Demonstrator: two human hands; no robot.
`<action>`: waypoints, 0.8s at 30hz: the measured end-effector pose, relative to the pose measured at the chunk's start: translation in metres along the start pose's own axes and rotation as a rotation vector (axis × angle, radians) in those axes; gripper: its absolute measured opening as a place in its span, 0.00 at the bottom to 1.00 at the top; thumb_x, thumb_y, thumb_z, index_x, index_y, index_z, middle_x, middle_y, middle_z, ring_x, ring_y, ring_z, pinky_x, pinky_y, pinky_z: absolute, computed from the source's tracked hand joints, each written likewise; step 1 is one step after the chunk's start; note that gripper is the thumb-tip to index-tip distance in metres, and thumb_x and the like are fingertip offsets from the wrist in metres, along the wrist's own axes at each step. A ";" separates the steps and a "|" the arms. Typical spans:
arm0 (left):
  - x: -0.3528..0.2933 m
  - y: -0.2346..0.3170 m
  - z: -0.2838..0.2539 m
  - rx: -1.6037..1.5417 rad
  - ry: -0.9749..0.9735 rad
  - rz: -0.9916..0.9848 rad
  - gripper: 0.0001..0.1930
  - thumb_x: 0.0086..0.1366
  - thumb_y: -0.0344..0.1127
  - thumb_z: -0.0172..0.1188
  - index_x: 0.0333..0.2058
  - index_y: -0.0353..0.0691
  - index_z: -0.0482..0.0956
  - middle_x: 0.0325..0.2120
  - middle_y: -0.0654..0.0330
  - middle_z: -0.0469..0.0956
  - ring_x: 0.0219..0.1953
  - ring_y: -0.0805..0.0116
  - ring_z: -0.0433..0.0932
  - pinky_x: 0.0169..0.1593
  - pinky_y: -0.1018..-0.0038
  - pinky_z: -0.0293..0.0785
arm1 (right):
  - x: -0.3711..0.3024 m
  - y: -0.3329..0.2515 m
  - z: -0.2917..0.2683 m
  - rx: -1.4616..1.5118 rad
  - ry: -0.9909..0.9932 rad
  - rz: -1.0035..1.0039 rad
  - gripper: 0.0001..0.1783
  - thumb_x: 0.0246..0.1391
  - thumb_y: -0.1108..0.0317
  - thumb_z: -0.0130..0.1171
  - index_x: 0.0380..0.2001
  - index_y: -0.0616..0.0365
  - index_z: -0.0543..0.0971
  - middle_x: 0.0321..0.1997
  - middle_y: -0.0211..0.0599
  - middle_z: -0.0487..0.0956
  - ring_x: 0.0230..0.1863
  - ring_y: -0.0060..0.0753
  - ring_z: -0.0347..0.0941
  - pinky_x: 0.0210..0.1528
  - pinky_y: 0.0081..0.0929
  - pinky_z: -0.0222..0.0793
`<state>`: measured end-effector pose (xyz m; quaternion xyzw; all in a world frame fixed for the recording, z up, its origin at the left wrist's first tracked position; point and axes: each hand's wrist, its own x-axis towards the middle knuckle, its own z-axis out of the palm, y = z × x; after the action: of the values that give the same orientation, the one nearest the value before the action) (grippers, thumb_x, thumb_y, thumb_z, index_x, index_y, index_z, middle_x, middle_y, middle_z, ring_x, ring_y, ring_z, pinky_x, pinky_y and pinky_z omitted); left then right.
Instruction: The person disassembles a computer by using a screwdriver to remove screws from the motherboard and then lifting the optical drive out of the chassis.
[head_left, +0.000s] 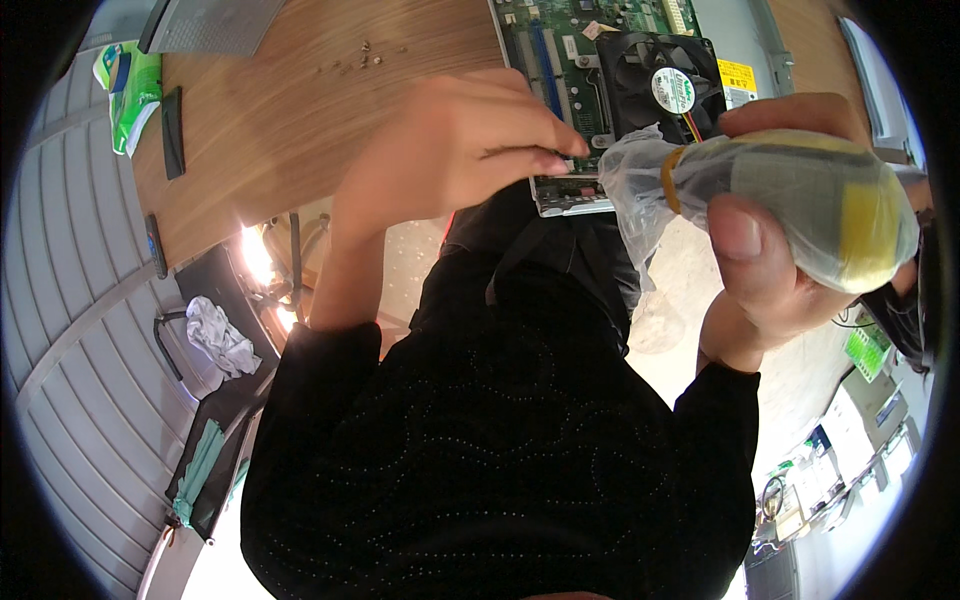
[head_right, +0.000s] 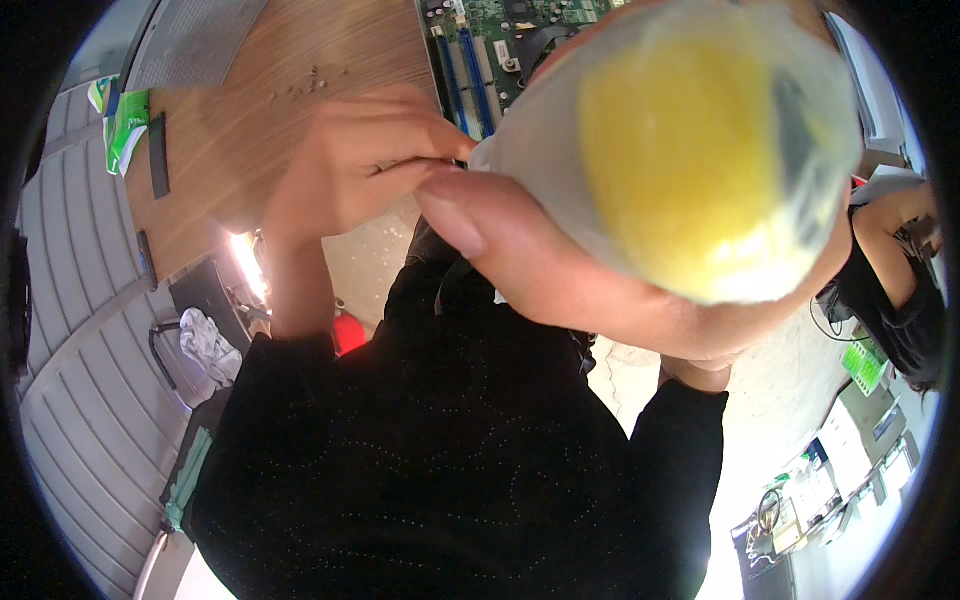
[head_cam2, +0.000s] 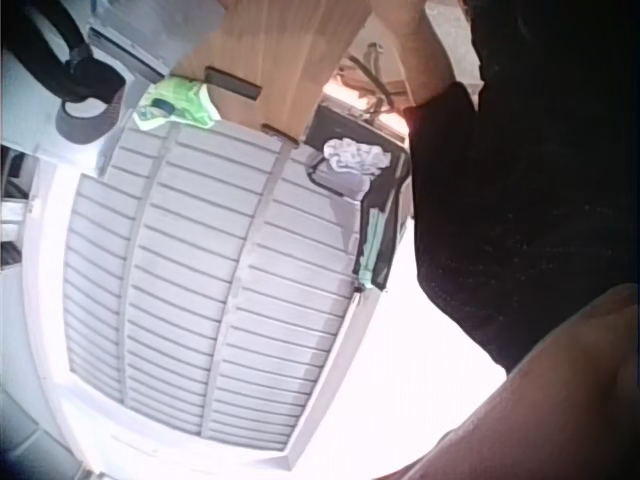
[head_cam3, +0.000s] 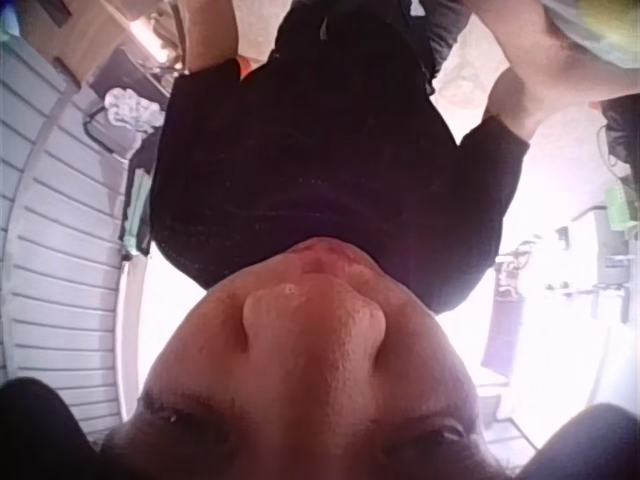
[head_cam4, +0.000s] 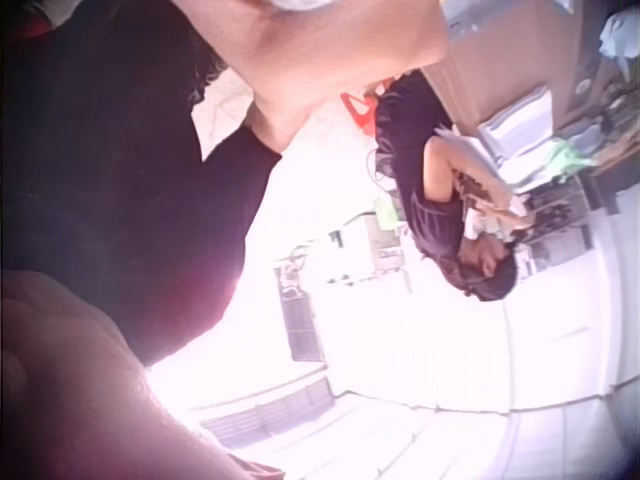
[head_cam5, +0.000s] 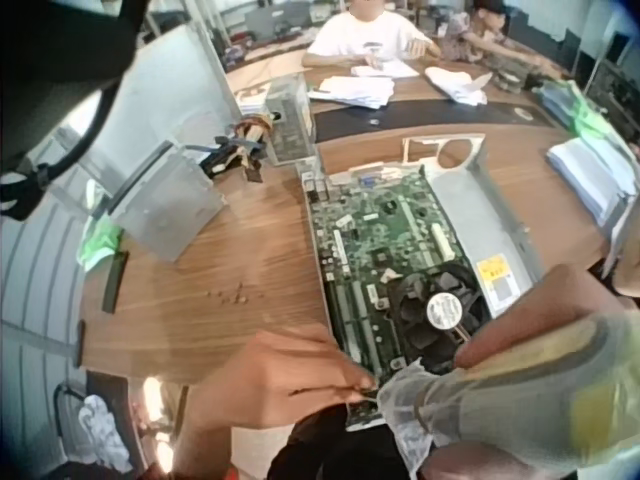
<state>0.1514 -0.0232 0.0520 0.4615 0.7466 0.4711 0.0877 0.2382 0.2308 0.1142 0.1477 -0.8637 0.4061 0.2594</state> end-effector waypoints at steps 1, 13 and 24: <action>0.001 0.001 0.003 -0.034 0.017 0.052 0.09 0.56 0.32 0.71 0.36 0.39 0.88 0.31 0.57 0.85 0.34 0.59 0.83 0.37 0.66 0.78 | 0.006 0.000 -0.002 0.003 -0.048 -0.043 0.30 0.38 0.46 0.79 0.32 0.63 0.85 0.37 0.44 0.83 0.28 0.31 0.82 0.28 0.19 0.75; -0.008 -0.006 0.012 -0.074 0.028 0.076 0.10 0.54 0.34 0.73 0.34 0.37 0.87 0.33 0.54 0.83 0.34 0.54 0.82 0.38 0.62 0.77 | 0.038 -0.015 0.018 0.085 -0.304 -0.247 0.24 0.34 0.59 0.81 0.32 0.64 0.84 0.36 0.45 0.83 0.27 0.30 0.81 0.28 0.20 0.75; -0.012 -0.002 0.017 -0.145 0.105 0.128 0.11 0.57 0.33 0.72 0.34 0.32 0.84 0.31 0.46 0.83 0.31 0.46 0.83 0.34 0.61 0.76 | 0.048 -0.017 0.031 0.242 -0.327 -0.379 0.27 0.38 0.59 0.80 0.38 0.66 0.83 0.40 0.47 0.83 0.34 0.36 0.81 0.34 0.24 0.76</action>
<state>0.1664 -0.0222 0.0382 0.4752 0.6831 0.5522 0.0516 0.1965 0.1939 0.1350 0.4000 -0.7964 0.4212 0.1686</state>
